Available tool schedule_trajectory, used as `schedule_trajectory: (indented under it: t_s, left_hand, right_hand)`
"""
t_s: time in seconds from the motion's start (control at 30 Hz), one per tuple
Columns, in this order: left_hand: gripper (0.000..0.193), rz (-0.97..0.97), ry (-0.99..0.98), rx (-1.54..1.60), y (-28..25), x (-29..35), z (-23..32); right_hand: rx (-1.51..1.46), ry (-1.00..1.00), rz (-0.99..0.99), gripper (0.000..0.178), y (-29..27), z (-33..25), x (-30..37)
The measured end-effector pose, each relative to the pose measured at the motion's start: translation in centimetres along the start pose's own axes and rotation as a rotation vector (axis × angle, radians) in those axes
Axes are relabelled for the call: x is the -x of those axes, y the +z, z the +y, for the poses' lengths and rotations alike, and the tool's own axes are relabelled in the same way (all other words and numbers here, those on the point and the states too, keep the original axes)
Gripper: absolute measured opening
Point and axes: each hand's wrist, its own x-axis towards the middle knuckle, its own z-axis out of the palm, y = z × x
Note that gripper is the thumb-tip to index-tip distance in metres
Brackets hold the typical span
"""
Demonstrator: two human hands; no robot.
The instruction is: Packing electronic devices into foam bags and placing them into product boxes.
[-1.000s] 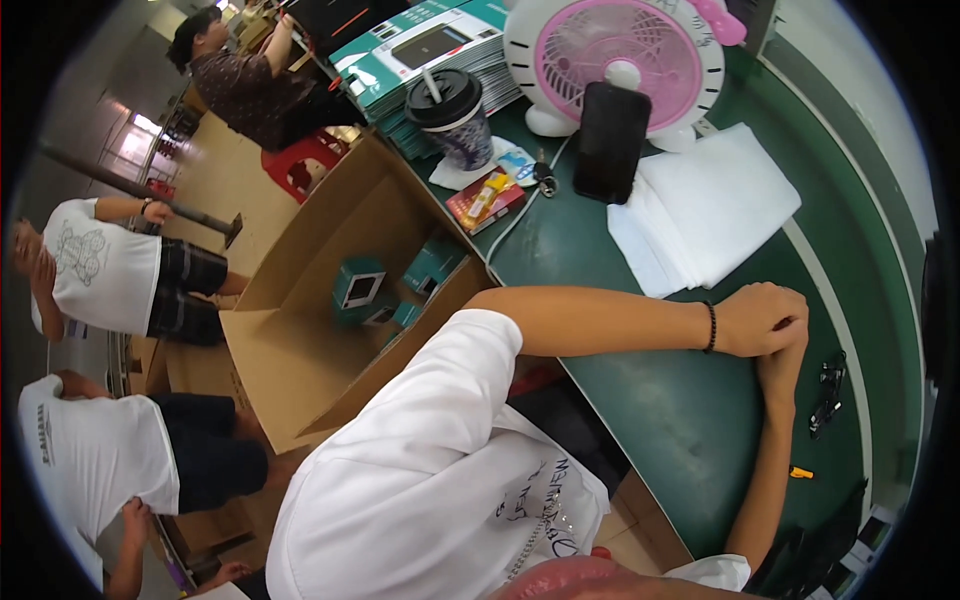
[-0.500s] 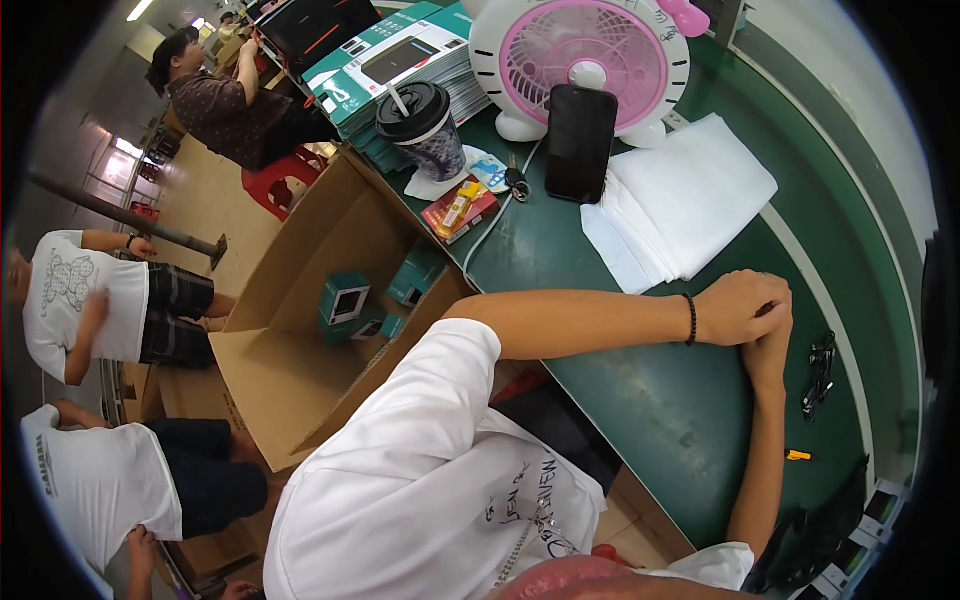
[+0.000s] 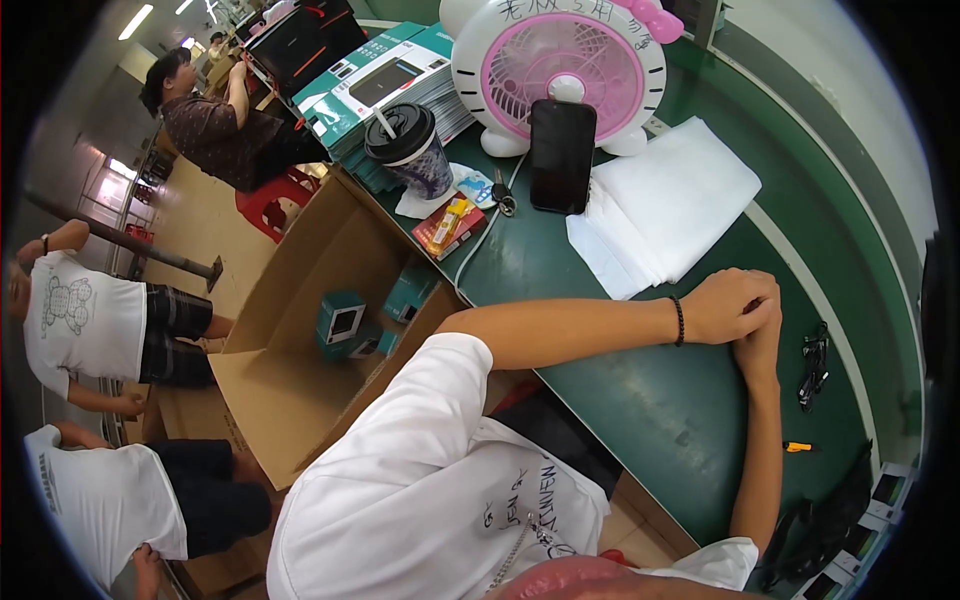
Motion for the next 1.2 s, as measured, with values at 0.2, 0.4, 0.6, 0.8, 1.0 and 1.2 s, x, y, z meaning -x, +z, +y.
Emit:
schedule_trajectory:
  t_s: [0.2,0.4,0.6,0.8,1.0,1.2]
  left_hand:
    - [0.018,-0.081,-0.085,-0.022,-0.3,0.0,0.4]
    - [0.025,0.003,-0.012,-0.021,0.0,0.1,-0.1]
    - [0.024,-0.019,-0.045,-0.033,0.2,0.1,-0.4]
    - [0.022,0.004,-0.033,-0.022,0.2,0.2,-0.3]
    - [0.021,-0.007,-0.028,0.013,0.0,0.2,0.1]
    - [0.023,0.0,-0.038,-0.018,0.2,0.3,-0.5]
  right_hand:
    - [-0.026,0.027,-0.011,0.031,-0.1,0.0,0.1]
    - [-0.028,0.014,0.001,0.031,0.0,-0.4,0.0]
    - [-0.013,-0.005,0.001,0.031,-0.1,-0.3,0.0]
    - [-0.027,0.031,-0.012,0.03,-0.1,-0.6,0.0]
    - [0.007,-0.019,0.0,0.03,-0.1,-0.5,-0.1]
    - [-0.012,-0.026,-0.001,0.03,-0.1,-0.6,-0.1]
